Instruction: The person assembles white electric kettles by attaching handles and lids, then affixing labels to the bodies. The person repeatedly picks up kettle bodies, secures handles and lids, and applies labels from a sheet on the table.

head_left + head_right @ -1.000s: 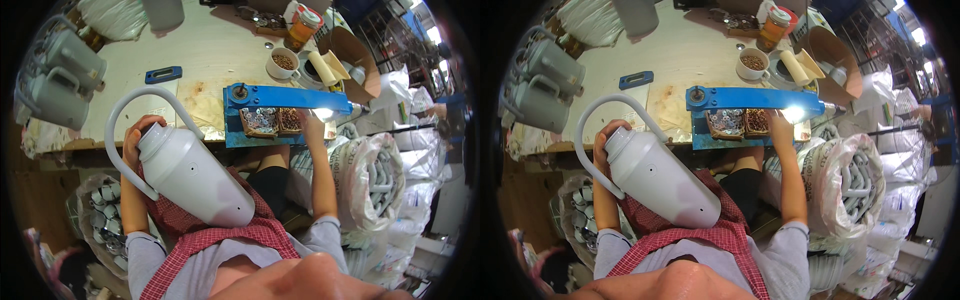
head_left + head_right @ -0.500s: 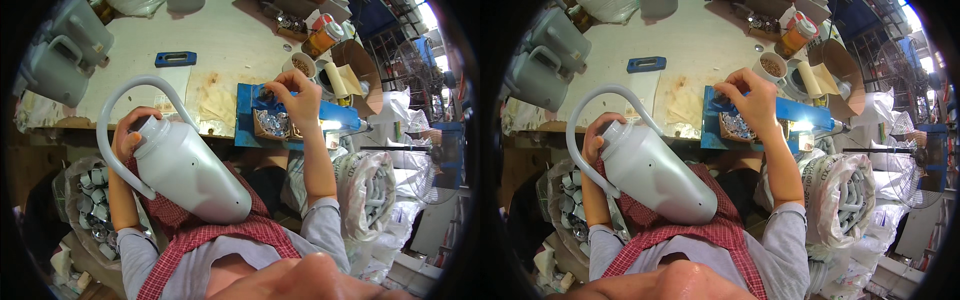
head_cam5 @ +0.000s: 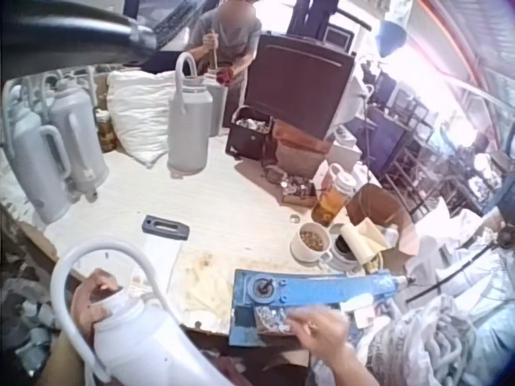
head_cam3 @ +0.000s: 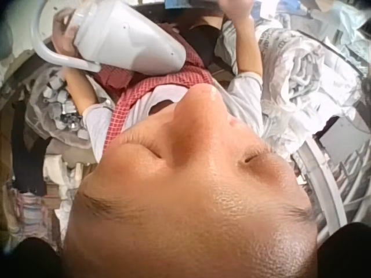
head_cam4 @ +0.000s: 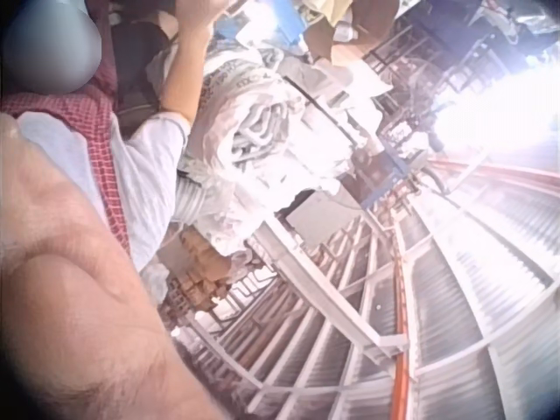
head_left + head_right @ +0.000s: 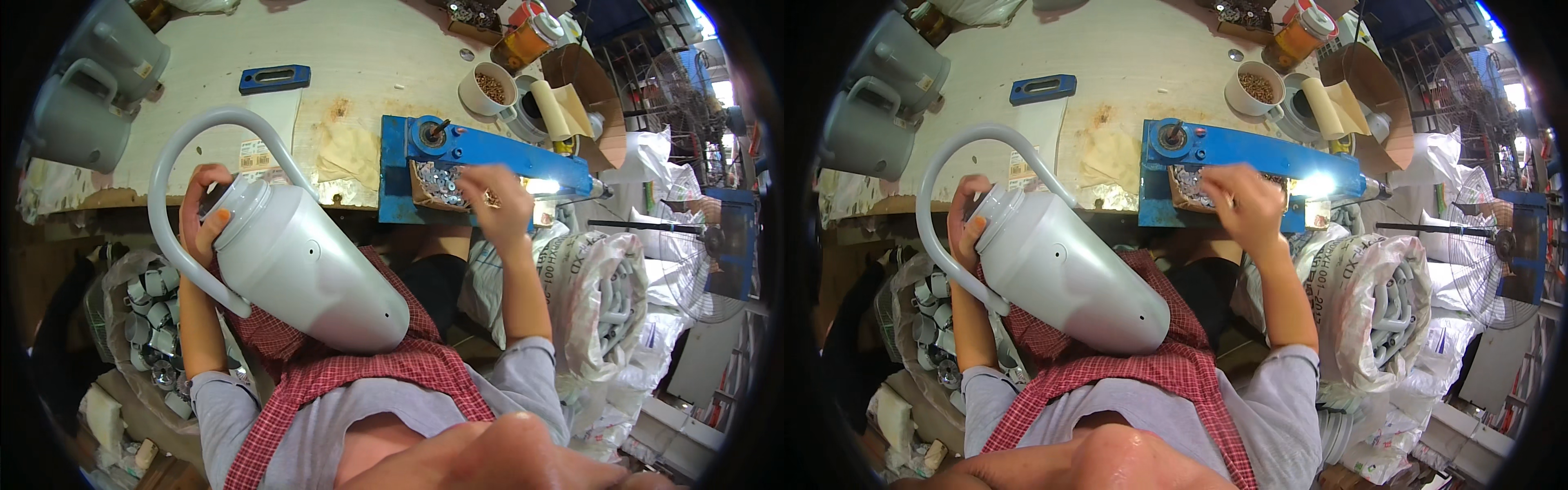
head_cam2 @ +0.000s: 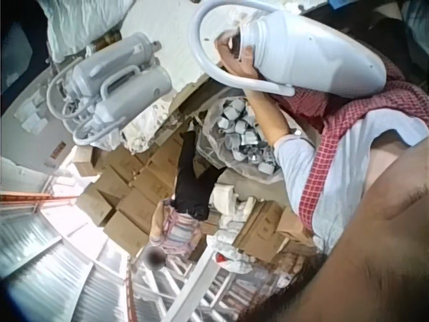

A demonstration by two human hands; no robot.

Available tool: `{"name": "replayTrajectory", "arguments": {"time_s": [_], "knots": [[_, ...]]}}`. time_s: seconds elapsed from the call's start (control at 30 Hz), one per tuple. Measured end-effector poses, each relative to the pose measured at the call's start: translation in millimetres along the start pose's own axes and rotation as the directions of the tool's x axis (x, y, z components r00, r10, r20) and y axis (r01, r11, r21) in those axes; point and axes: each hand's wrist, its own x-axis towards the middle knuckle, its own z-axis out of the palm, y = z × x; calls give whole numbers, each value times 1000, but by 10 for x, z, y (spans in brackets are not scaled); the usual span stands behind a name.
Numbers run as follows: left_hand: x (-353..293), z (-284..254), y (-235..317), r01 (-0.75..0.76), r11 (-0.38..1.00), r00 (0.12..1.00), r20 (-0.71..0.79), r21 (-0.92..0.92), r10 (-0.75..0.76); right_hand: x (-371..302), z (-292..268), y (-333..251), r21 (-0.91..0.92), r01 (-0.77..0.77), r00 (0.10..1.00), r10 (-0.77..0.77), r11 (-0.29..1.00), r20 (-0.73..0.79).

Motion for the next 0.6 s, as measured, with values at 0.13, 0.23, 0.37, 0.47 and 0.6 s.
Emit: {"name": "replayTrajectory", "arguments": {"time_s": [0.13,0.23,0.37,0.47,0.6], "knots": [[32,-62,-95,-42,999,993,114,21,39,-355,367,604,-294,36,987,12,955,161],[112,-115,128,-50,998,949,314,35,37,-397,462,730,-372,47,977,36,927,211],[90,-170,134,-105,992,953,293,72,79,-436,453,759,-350,2,978,71,937,194],[-22,-267,31,-118,990,969,227,75,98,-311,150,355,-227,74,996,-63,971,57],[-23,-243,75,-111,991,973,212,70,94,-78,-403,150,-256,-78,930,-22,964,-366]]}}
